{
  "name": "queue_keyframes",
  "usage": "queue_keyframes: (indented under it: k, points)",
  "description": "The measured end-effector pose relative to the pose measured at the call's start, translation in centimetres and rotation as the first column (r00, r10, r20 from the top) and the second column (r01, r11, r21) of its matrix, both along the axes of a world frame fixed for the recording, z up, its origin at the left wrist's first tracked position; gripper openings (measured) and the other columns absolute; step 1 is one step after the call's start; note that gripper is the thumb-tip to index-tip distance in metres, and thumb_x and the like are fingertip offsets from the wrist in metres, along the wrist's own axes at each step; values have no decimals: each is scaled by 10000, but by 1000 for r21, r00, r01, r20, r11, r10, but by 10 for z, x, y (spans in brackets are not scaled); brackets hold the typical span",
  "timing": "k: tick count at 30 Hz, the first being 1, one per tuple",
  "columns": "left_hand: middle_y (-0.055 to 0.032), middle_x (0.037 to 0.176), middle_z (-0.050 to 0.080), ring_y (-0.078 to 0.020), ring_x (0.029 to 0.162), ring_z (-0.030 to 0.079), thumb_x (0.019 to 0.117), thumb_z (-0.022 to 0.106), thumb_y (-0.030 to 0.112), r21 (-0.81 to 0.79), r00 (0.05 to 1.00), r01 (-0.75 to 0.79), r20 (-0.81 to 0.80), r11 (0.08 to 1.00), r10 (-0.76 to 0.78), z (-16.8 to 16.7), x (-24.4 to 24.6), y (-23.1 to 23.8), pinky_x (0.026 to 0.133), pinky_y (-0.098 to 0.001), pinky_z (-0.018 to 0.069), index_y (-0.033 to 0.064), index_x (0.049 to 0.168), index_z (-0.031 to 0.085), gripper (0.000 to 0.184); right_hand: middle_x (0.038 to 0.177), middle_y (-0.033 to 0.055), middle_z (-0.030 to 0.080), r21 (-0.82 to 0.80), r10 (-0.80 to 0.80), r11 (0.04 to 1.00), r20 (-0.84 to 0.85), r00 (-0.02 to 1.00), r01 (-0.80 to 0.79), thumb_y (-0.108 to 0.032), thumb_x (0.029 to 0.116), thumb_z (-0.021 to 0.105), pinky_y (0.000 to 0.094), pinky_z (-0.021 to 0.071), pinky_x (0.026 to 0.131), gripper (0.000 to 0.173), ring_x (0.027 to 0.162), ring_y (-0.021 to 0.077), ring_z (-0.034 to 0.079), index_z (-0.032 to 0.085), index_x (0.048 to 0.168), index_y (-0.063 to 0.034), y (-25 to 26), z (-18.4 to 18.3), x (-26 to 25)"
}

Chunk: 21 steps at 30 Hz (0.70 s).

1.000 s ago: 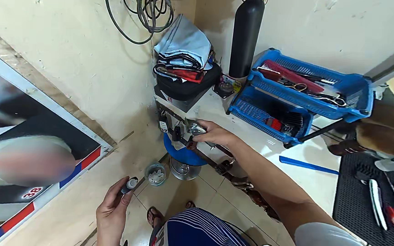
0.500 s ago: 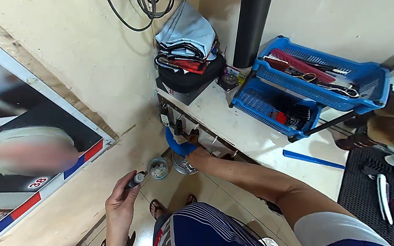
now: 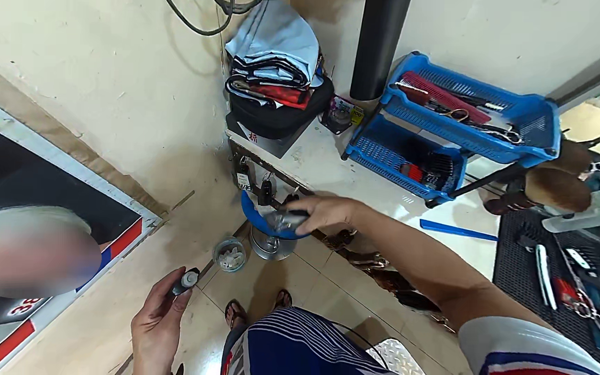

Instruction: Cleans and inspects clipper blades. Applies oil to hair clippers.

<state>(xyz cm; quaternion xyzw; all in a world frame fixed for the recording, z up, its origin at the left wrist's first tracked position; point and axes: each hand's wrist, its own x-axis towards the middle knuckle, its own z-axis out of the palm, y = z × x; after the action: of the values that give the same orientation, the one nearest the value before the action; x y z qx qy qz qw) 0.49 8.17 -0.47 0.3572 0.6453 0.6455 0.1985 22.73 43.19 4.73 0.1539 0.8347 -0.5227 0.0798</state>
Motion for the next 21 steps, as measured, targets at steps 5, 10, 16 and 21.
queue_keyframes:
  k: [5,10,16,21]
  points:
    - [-81,1278,680,-161,1111,677,921,715,101,0,1000,6,-4,1000,-6,5,6,9,958,-282,575,-13,1291,663,390,1045,39,685,-311,-162,944,-162,973,106,-110,849,677,233,540,748,516,840,54,629,562,1347,-42,39,2,13]
    - [-93,1282,678,-170,1110,678,924,716,113,-6,1000,-2,12,1000,2,2,22,15,955,-280,573,-12,1289,667,388,1070,44,686,-364,-165,927,-198,966,83,-47,868,674,234,547,790,489,877,62,641,555,1342,-45,50,-7,11]
    - [-87,1293,675,-168,1119,674,924,718,116,-3,1000,-22,9,1000,22,1,40,16,961,-289,573,-3,1296,666,393,1125,132,693,-282,-76,959,-193,978,19,-24,866,713,342,578,876,504,972,157,680,562,1347,-17,43,-11,-1]
    - [-78,1289,681,-158,1116,678,916,728,120,0,999,-45,16,999,45,2,51,13,957,-276,574,8,1294,671,399,1159,158,703,113,115,988,-56,992,-108,-78,832,805,503,550,937,549,1039,254,678,625,1349,-50,14,-13,-12]
